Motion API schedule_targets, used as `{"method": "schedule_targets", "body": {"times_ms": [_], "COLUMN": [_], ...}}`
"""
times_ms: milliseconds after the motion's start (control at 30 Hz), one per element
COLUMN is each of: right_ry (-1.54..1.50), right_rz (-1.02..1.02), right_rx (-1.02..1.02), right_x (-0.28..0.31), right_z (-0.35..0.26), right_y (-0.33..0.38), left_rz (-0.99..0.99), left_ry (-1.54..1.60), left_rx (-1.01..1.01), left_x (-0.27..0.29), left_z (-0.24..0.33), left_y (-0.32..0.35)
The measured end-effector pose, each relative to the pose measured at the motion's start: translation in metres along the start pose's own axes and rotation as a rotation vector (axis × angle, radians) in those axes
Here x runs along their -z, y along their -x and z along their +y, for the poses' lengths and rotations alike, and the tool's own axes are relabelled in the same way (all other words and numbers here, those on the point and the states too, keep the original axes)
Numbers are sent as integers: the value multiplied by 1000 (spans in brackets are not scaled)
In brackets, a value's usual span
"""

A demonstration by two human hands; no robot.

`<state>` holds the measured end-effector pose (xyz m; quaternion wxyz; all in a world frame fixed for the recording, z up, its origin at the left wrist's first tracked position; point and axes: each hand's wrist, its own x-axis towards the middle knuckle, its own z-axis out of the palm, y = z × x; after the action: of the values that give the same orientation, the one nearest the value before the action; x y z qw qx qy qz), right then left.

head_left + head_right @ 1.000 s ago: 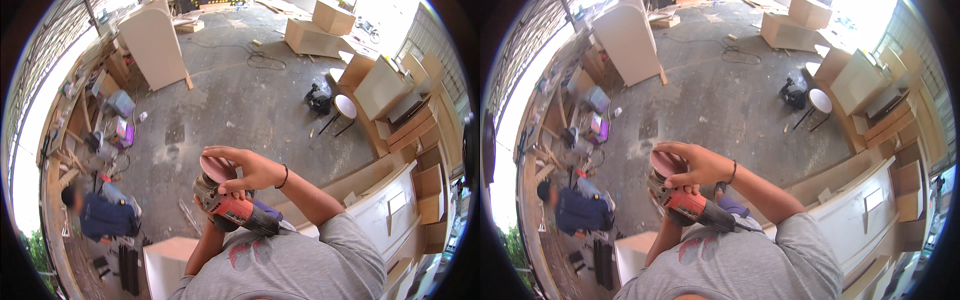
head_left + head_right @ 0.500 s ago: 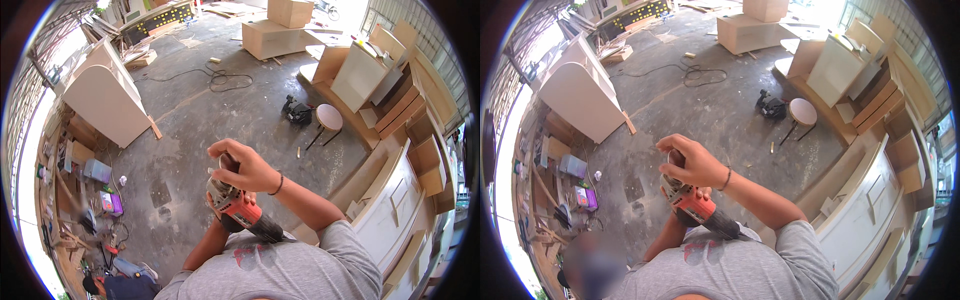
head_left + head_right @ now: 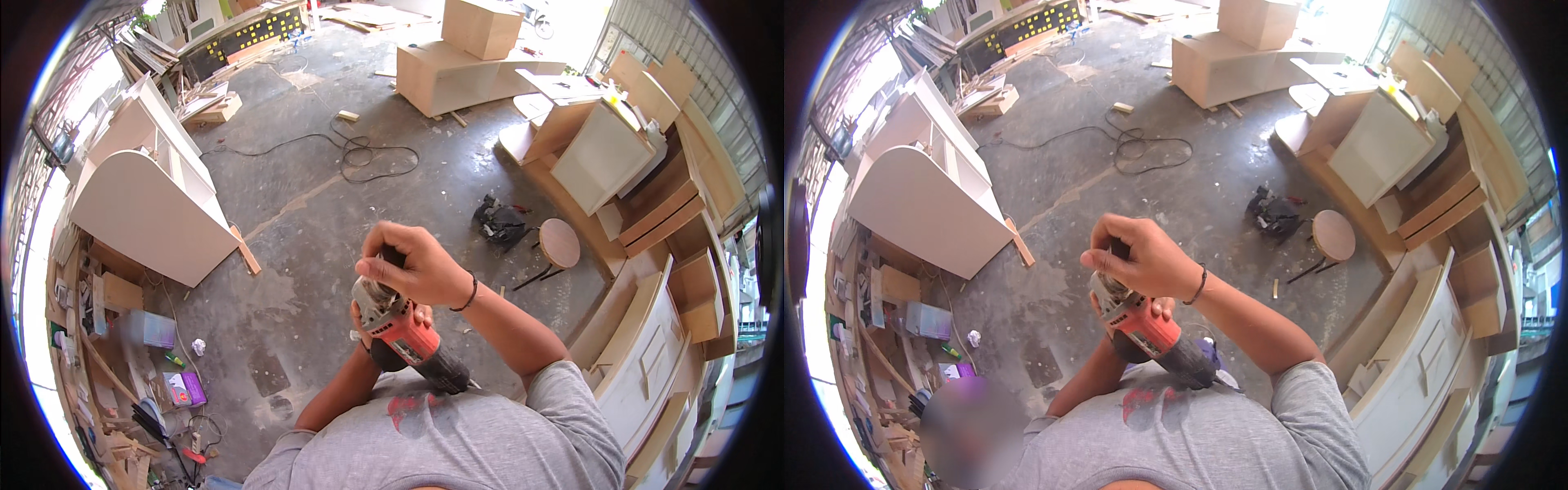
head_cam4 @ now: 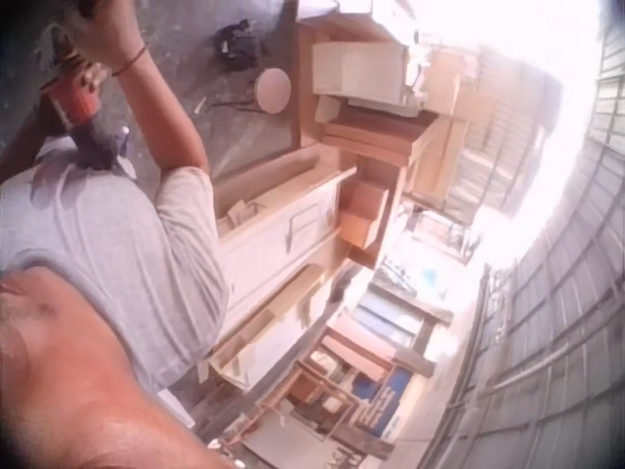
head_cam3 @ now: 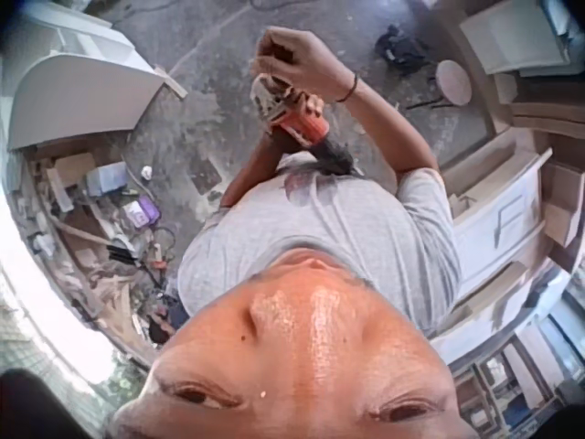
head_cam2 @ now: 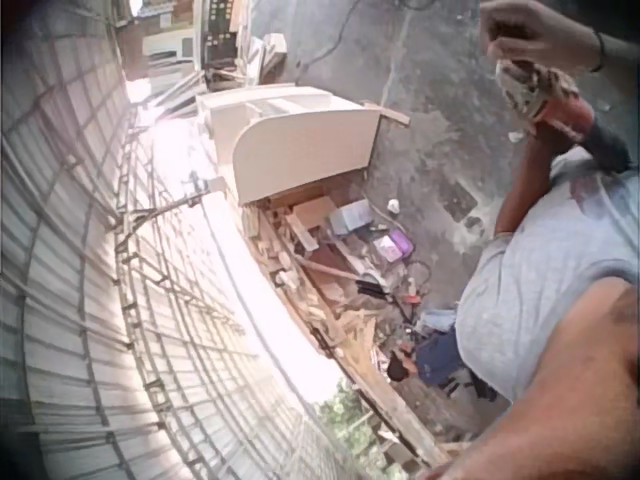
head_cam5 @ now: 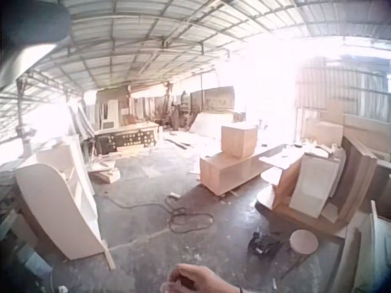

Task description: The person prepares and modifies furniture components by changing the grinding wheel on an angle grinder, cutting a small white wooden panel with the grinder, and further trimming a corner of the same panel using shears before positioning an aluminum strip on a curved wooden surface.

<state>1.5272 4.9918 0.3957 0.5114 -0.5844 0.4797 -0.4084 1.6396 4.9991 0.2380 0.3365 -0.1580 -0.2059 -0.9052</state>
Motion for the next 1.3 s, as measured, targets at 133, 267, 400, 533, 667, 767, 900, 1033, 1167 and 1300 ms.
{"method": "schedule_targets", "body": {"times_ms": [133, 267, 400, 533, 667, 767, 900, 1033, 1167, 1300], "right_ry": [414, 277, 274, 141, -83, -28, -27, -91, 57, 16], "right_rz": [224, 74, -65, -161, -50, -15, -77, -123, -263, -190], "right_rx": [490, 42, 287, 596, 521, 463, 390, 351, 492, 416], "right_x": [37, 86, 138, 195, 243, 240, 278, 296, 307, 309], "right_z": [22, 23, 41, 63, 65, 50, 78, 85, 70, 62], "right_y": [-51, -92, -160, -242, -307, -352, -410, -478, -550, -628], "left_rz": [108, 38, 121, 222, 179, 174, 176, 273, 198, 225], "left_ry": [78, 48, 15, 21, -18, -66, -7, -105, -75, -39], "left_rx": [16, 14, -9, 31, 27, -88, -180, -143, -199, -328], "left_x": [25, 71, 111, 154, 177, 196, 230, 266, 305, 341], "left_z": [30, 55, 85, 117, 124, 150, 171, 211, 252, 312], "left_y": [-47, -95, -153, -216, -299, -315, -357, -392, -424, -456]}}
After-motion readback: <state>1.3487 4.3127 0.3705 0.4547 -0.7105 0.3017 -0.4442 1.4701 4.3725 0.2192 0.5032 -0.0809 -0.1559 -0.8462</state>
